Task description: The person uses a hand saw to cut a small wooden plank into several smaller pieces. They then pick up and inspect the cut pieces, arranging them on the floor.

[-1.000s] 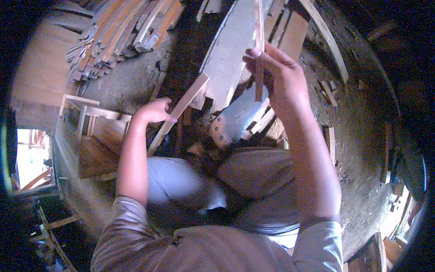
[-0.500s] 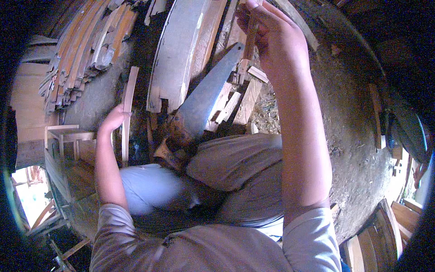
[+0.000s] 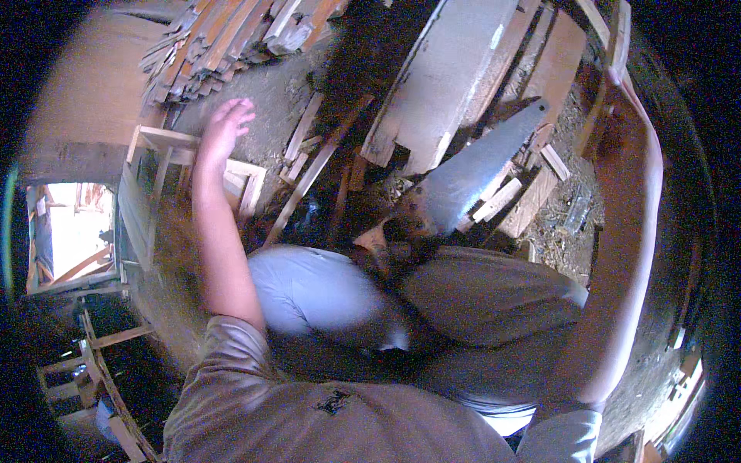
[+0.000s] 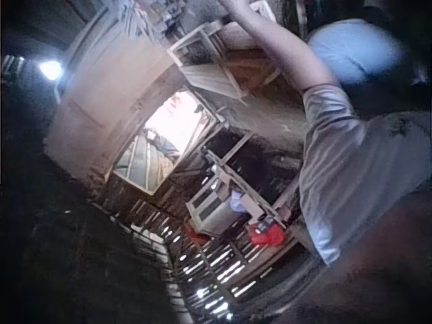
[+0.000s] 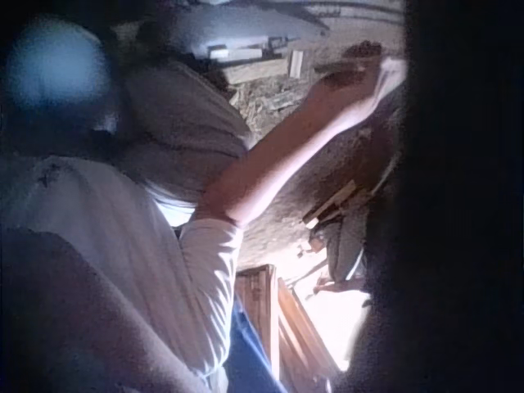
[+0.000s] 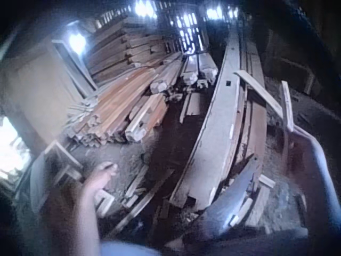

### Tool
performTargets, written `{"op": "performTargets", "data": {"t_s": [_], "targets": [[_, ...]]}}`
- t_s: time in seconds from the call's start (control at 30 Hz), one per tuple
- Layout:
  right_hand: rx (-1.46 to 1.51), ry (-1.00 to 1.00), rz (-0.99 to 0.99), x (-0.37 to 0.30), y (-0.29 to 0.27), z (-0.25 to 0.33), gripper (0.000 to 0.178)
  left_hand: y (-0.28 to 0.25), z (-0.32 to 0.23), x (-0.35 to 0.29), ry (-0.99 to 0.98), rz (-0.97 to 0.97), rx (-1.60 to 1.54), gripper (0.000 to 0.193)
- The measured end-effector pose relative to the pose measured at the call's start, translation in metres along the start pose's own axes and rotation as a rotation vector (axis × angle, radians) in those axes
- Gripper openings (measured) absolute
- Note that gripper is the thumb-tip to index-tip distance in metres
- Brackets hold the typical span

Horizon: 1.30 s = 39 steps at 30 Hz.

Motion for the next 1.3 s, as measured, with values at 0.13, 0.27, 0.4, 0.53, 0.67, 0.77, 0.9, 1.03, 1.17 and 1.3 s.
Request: {"op": "performTargets", "data": {"t_s": [0.13,0.27,0.4,0.53,0.67,0.77,0.9,1.03,1.17,1.3], "targets": [[-0.043,-0.020,0.019,0.000,-0.003,0.001,0.040,0.025,0.053,0.020,-0.100,0.223,0.297,0.038],[-0.019,0.008,-0.042,0.005,-0.001,-0.005,0.042,0.039,0.138,0.034,-0.471,0.681,0.606,0.046],[0.002,-0.004,-0.048,0.010,-0.027,0.004,0.046,0.068,0.145,0.020,-0.575,0.715,0.633,0.039],[0.060,-0.007,-0.007,0.015,-0.025,-0.002,0.045,0.077,0.177,0.020,-0.530,0.681,0.531,0.041],[0.088,-0.073,0.033,0.001,-0.012,0.010,0.043,0.093,0.159,0.032,-0.332,0.723,0.760,0.021],[0.125,-0.114,-0.019,0.003,-0.008,0.009,0.036,0.058,0.148,0.050,-0.136,0.614,0.390,0.023],[-0.017,-0.134,-0.165,-0.002,-0.007,0.014,0.029,0.068,0.043,0.030,0.072,0.258,-0.009,0.035],[-0.258,-0.049,-0.218,-0.029,0.044,0.007,0.022,0.126,-0.082,-0.020,0.272,0.169,0.067,0.038],[0.123,-0.193,-0.056,-0.050,0.093,-0.022,0.033,0.201,-0.146,-0.027,0.447,0.234,0.033,0.041],[0.136,-0.242,0.047,-0.072,0.109,-0.014,0.038,0.260,-0.159,0.007,0.455,0.276,0.065,0.037]]}}
Point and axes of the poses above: each hand's wrist, its own x-axis towards the middle knuckle, its own y-axis out of the palm, z = x × y, the point moved 3 cm from there along x, towards the middle knuckle, and after that the axes turned 5 degrees about -y, right-handed, at the moved point
